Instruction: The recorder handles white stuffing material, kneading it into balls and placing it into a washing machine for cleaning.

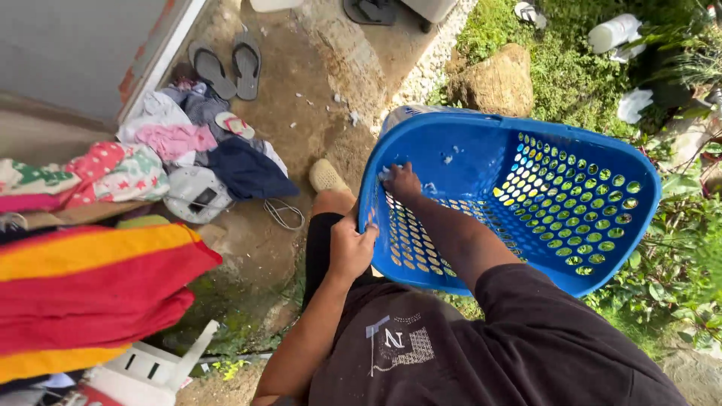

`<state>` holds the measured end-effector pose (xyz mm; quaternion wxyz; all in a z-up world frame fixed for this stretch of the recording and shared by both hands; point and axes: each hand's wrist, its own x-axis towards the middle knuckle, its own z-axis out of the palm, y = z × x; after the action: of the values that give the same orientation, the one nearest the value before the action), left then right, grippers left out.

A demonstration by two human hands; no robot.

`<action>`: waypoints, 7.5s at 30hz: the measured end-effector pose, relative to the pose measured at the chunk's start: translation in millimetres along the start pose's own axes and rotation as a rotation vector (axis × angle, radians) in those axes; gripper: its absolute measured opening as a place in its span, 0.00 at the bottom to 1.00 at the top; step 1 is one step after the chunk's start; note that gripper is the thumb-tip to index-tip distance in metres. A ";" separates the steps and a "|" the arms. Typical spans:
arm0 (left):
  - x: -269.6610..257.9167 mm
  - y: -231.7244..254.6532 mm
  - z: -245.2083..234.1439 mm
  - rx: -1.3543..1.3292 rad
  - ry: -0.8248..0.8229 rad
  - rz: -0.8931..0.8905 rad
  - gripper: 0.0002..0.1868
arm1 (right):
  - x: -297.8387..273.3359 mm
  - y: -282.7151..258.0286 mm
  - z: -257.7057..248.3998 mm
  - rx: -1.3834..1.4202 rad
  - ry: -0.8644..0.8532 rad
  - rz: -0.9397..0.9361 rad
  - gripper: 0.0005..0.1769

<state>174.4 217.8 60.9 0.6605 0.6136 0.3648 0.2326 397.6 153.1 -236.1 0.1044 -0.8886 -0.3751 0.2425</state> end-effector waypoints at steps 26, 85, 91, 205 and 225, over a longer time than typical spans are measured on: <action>185.4 241.4 -195.1 0.177 0.376 -0.047 0.23 | 237.4 -293.4 -217.0 0.443 -0.849 -0.021 0.29; 464.6 235.5 -213.0 0.311 0.216 -0.368 0.19 | 307.3 -373.7 -453.8 1.538 -0.452 0.295 0.10; 530.5 157.3 -183.0 0.388 0.073 -0.407 0.19 | 291.4 -318.2 -438.4 1.720 -0.259 0.394 0.10; 596.3 348.9 29.9 -0.799 -0.770 -0.278 0.09 | 291.1 -401.7 -585.3 1.710 1.036 0.362 0.30; 582.1 366.3 33.8 -0.619 -0.809 0.063 0.13 | 272.8 -392.4 -592.8 1.799 1.234 0.255 0.28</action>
<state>616.0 686.4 305.0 0.8923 0.4410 -0.0250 0.0934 621.7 619.9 322.0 0.8581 -0.4884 0.1504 -0.0497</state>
